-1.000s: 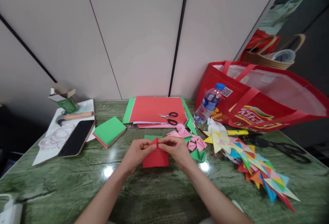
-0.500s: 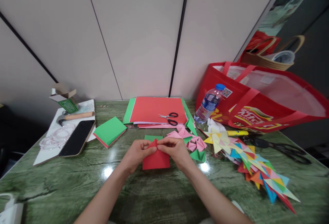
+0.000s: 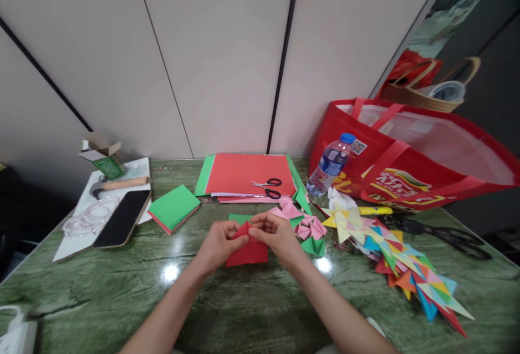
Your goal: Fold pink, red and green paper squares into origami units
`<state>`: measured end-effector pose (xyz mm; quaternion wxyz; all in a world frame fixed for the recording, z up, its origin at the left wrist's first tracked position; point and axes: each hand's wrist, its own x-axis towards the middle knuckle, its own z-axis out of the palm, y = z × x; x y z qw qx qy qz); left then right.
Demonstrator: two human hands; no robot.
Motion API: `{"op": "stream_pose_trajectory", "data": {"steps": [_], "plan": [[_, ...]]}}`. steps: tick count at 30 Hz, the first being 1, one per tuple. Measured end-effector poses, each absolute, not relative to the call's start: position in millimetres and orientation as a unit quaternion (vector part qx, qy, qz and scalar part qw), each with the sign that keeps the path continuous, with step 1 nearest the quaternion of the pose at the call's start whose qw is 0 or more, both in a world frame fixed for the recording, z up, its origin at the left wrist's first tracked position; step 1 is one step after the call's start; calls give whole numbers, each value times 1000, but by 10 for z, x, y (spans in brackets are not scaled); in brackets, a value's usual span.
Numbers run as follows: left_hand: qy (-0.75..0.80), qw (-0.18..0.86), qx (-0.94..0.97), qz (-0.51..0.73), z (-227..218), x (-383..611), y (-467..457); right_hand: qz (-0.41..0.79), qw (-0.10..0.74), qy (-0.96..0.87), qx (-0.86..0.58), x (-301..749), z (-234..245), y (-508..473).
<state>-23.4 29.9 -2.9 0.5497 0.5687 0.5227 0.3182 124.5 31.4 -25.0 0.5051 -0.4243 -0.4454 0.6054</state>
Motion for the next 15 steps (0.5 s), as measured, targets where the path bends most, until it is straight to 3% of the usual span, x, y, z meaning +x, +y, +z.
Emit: {"op": "stream_pose_trajectory", "data": {"steps": [10, 15], "plan": [[503, 530, 611, 304, -19, -187, 265, 453, 503, -561, -477, 1217, -294, 279], [500, 568, 569, 323, -45, -176, 254, 447, 503, -562, -481, 1215, -307, 289]]}}
